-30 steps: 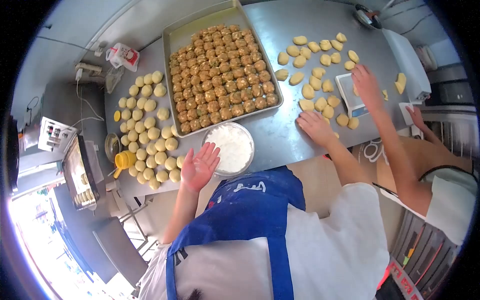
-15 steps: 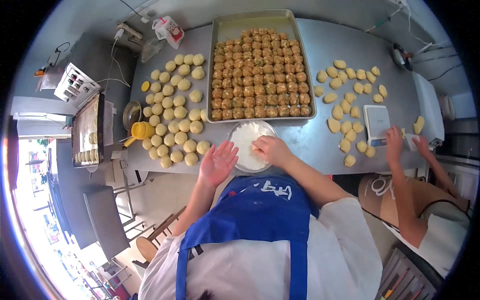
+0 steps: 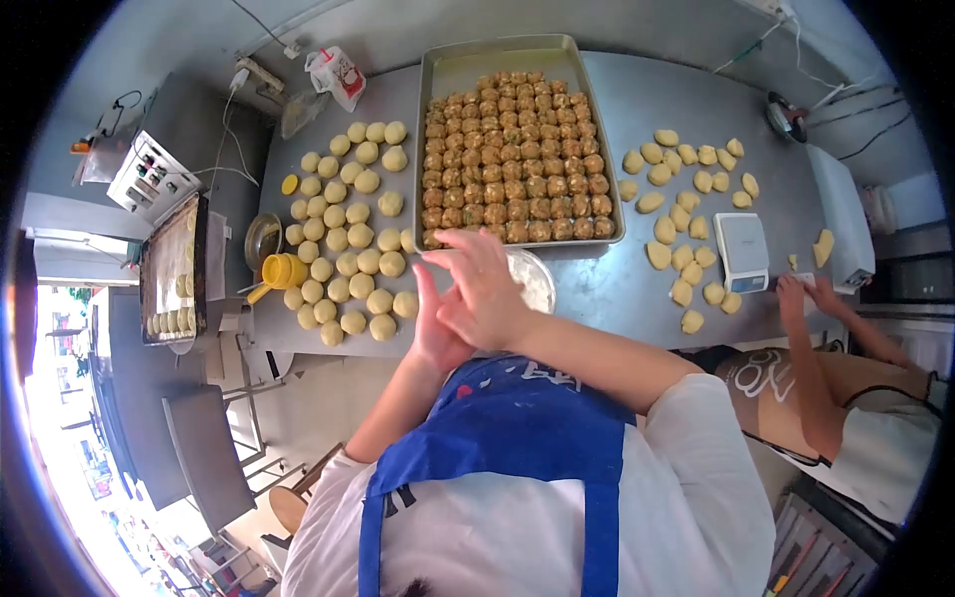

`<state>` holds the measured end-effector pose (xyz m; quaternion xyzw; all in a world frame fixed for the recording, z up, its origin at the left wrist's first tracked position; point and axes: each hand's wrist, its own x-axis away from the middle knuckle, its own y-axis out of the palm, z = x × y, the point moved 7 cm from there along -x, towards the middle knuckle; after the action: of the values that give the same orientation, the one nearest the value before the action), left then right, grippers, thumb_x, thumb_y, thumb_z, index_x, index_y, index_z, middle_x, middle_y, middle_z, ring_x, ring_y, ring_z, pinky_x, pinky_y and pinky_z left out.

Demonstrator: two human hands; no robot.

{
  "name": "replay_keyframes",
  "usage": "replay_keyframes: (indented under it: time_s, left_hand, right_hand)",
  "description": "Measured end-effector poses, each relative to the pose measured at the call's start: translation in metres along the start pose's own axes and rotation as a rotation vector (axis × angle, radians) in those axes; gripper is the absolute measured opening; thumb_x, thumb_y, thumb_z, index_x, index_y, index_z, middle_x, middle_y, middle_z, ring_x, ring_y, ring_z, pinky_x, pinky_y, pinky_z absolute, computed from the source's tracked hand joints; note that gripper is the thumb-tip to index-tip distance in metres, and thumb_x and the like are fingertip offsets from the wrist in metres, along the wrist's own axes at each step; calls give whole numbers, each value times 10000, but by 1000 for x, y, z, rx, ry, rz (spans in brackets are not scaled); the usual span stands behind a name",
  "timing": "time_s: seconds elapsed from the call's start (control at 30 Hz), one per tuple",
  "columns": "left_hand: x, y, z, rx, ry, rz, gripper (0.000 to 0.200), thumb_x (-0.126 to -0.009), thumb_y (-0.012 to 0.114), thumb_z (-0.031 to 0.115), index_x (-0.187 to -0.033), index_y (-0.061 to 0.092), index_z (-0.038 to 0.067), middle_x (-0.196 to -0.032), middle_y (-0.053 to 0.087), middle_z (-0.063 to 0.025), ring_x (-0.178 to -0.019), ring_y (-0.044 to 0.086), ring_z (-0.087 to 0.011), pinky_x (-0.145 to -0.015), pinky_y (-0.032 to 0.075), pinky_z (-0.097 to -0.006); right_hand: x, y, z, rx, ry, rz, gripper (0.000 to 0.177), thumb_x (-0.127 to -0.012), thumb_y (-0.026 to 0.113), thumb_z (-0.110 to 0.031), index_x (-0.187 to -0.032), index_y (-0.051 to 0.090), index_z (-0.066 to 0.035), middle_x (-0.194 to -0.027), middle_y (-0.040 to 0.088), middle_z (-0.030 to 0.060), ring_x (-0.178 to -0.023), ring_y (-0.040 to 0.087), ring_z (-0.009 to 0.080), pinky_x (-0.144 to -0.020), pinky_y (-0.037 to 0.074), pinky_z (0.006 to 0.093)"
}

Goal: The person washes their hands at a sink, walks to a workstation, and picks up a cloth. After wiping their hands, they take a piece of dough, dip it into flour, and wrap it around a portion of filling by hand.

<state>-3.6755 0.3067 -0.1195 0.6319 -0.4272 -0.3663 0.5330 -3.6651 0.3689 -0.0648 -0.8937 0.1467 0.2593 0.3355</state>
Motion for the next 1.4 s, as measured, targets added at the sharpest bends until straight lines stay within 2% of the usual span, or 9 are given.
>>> replay_keyframes:
  time_s: [0.03,0.23,0.3,0.37,0.47,0.83,1.03,1.27,1.4]
  left_hand:
    - [0,23,-11,383,-83,-268,935,-884,240,791,-1493,291,82,-1501,354,-75,-1386,358,-243,-1131,315,-399]
    - [-8,-4,28,-482,217,280,708,-975,272,657,-1423,375,118,-1445,415,-73,-1400,336,-264,-1165,262,-455]
    - [-16,8,21,-361,70,111,750,-939,244,720,-1377,408,133,-1384,448,-60,-1310,439,-234,-1115,346,-408]
    - [-25,19,10,52,318,-597,649,-971,251,669,-1293,450,141,-1258,503,-48,-1233,490,-233,-1104,359,-438]
    - [4,-42,25,-399,238,446,576,-970,372,627,-1301,497,173,-1300,562,-26,-1229,540,-214,-1023,452,-397]
    - [-37,-17,24,-617,-29,575,1008,-824,200,862,-1505,291,125,-1503,366,-73,-1379,385,-242,-1105,361,-380]
    - [-59,55,65,-380,344,136,1218,-695,218,951,-1521,215,56,-1559,255,-172,-1398,323,-335,-1167,245,-491]
    - [-62,-54,115,-403,344,566,664,-959,468,541,-1383,432,32,-1392,487,-138,-1258,503,-269,-1089,394,-439]
    - [-46,-72,137,-390,487,886,376,-981,584,240,-1284,503,33,-1269,576,-106,-1174,573,-246,-1024,472,-418]
  right_hand:
    - [-2,2,-10,-3,-2,-6,604,-780,640,-291,-1325,480,-85,-1352,468,186,-1233,453,382,-1056,286,554]
    - [9,87,16,322,390,280,506,-892,564,-345,-1289,500,-38,-1226,545,193,-1125,516,353,-1014,342,458]
    - [8,62,27,524,577,379,450,-903,586,-310,-1261,520,-45,-1152,590,181,-1051,565,334,-979,372,439]
    - [-28,19,2,-155,322,-276,325,-908,538,-213,-1182,564,-40,-955,653,140,-904,608,303,-894,413,410]
    - [-20,28,15,-247,290,-145,250,-890,561,-173,-1106,590,-50,-818,648,99,-780,598,281,-768,441,401]
    - [-32,45,84,-440,521,-351,269,-835,629,-235,-1070,645,-105,-1157,576,105,-1184,460,300,-992,381,439]
    - [-69,-30,34,-207,-409,-174,322,-711,732,-136,-1026,669,-155,-922,650,16,-897,634,270,-780,516,387]
    - [-169,24,203,28,216,-527,430,-770,716,-563,-928,720,-163,-600,655,33,-555,648,197,-528,492,336]
    - [-261,40,407,500,341,-350,391,-920,598,-420,-1058,681,-63,-1101,682,102,-980,636,221,-807,523,357]
